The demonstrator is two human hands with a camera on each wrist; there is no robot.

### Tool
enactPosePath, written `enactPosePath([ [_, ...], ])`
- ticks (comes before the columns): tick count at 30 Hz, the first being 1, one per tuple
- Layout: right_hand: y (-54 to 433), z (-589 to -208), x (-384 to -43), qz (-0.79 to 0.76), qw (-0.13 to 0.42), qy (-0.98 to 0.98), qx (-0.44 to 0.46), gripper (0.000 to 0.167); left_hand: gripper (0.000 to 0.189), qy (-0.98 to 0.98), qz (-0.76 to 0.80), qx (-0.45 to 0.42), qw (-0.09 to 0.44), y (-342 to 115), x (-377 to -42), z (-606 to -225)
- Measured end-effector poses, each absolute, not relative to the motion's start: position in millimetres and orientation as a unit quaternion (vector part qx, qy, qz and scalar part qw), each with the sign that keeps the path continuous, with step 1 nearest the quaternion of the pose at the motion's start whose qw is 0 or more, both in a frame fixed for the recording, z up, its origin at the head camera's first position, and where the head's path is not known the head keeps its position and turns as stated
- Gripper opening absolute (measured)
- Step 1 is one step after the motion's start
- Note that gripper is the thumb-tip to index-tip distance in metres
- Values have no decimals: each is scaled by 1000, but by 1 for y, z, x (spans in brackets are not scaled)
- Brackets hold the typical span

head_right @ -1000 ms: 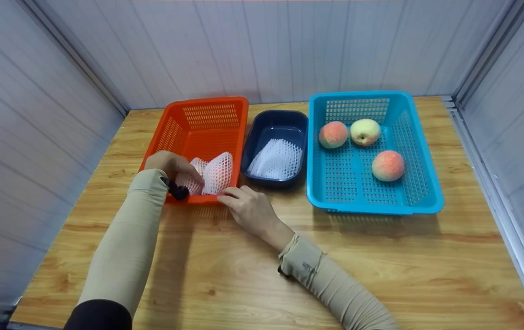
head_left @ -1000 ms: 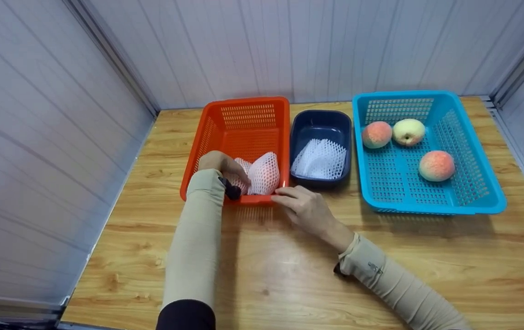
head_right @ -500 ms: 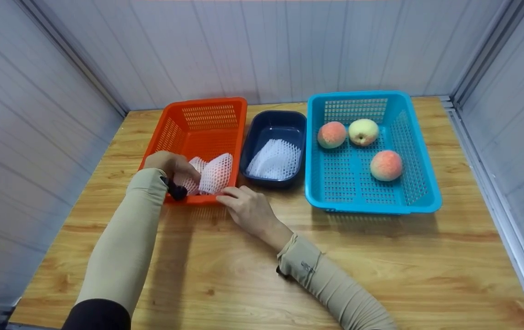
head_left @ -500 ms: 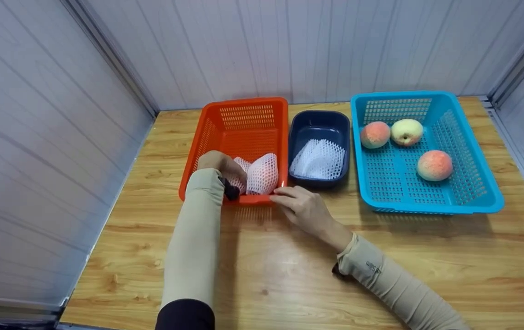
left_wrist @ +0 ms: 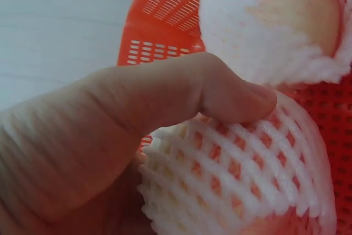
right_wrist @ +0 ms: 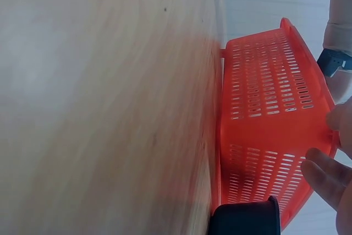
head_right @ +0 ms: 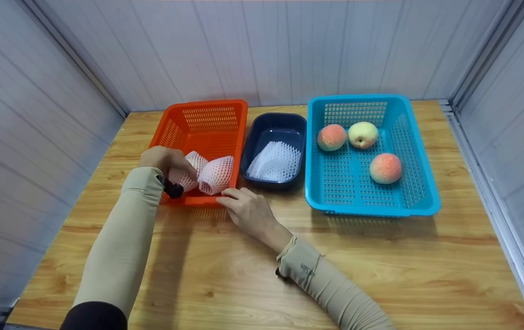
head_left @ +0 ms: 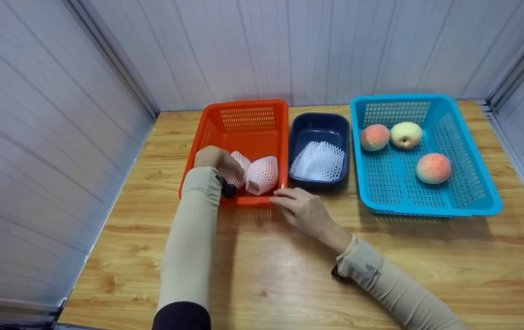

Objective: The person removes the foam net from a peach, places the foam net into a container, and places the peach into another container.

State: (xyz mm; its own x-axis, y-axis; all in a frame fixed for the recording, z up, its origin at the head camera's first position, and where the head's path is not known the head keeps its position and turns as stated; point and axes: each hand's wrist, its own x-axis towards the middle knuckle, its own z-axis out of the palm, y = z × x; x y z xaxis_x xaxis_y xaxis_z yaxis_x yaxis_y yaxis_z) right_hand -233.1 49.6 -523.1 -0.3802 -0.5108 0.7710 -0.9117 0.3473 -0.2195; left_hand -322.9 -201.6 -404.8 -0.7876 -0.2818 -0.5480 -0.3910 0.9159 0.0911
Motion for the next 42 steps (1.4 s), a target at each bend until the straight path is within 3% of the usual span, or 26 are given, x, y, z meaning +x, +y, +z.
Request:
enactPosePath([
  [6,51,-524,-233,333,302,-764,464,28,78,921,121,-216,302,-193,-325,-389],
  [13,51,-525,-231,331,306,-764,463,27,65,930,76,-139,331,-190,-328,-376],
  [24,53,-516,-228,319,270,-786,456,30,48,964,97,-38,244,-175,-310,-357],
  [36,68,-507,-215,279,181,-824,459,43,67,972,157,92,148,-147,-294,-351],
  [42,78,-495,-205,255,184,-822,475,40,68,969,168,134,122,-139,-287,-347],
])
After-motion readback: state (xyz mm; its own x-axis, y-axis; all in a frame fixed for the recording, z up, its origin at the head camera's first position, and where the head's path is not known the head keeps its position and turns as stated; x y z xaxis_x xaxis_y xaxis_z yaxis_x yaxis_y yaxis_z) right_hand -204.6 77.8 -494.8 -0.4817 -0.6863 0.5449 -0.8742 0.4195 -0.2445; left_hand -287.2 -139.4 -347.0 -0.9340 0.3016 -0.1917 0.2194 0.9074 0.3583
